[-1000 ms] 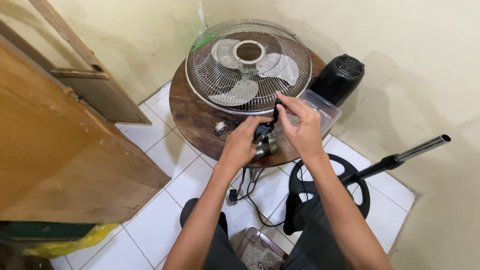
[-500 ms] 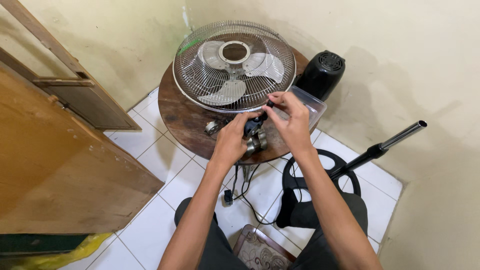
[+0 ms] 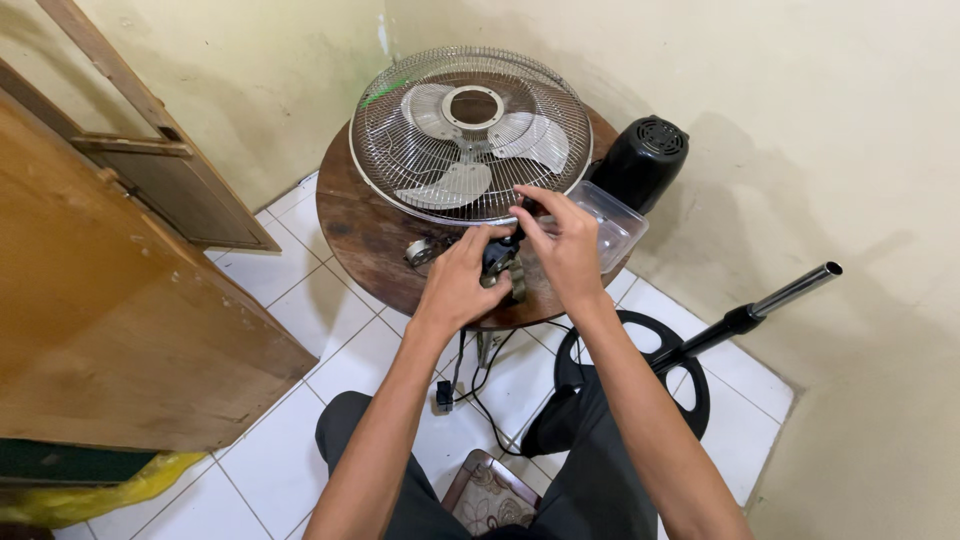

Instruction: The person uses a screwdriver to tighten screws on a fan motor housing, then attaches the motor to a fan stand. The person works on the motor on a table and then moves to the floor to attach it to the stand.

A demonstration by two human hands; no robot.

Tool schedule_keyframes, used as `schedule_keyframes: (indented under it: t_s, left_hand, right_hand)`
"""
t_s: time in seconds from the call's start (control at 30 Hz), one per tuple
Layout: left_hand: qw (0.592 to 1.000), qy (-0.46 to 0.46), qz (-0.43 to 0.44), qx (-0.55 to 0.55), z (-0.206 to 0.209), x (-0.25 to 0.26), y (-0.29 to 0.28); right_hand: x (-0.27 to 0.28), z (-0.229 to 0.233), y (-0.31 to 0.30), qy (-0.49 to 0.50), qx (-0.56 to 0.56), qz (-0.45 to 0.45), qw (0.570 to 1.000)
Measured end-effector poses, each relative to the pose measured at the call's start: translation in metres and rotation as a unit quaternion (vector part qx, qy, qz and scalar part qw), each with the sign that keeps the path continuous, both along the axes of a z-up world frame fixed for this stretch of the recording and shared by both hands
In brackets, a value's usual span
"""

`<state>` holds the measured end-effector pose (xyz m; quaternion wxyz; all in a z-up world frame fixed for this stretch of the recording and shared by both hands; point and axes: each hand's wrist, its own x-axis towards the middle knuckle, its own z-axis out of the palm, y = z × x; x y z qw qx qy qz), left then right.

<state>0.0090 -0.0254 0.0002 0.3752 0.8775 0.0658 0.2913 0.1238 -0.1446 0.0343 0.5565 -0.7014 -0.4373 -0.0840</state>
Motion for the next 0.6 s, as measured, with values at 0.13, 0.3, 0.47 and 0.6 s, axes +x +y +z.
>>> schedule_keyframes:
  t_s: [0.13,0.3,0.47,0.6]
  left_hand:
    - [0.999,-0.014,0.024,-0.026,-0.007,0.003,-0.004]
    - [0.998,0.030,0.032,-0.056,-0.012,0.002,-0.004]
    - [0.999,-0.013,0.028,-0.038,-0.011,0.001,-0.005]
    - [0.998,-0.021,0.035,-0.040,-0.011,0.002,-0.006]
  right_hand:
    - [-0.001,-0.001,0.002,-0.046,0.019,0.024,0.998]
    - [0.001,-0.002,-0.008,0.001,0.026,0.078,0.997]
    - [0.002,0.001,-0.015,0.012,0.010,0.061,0.998]
    - [0.003,0.001,-0.017,0.023,0.012,0.046,0.999]
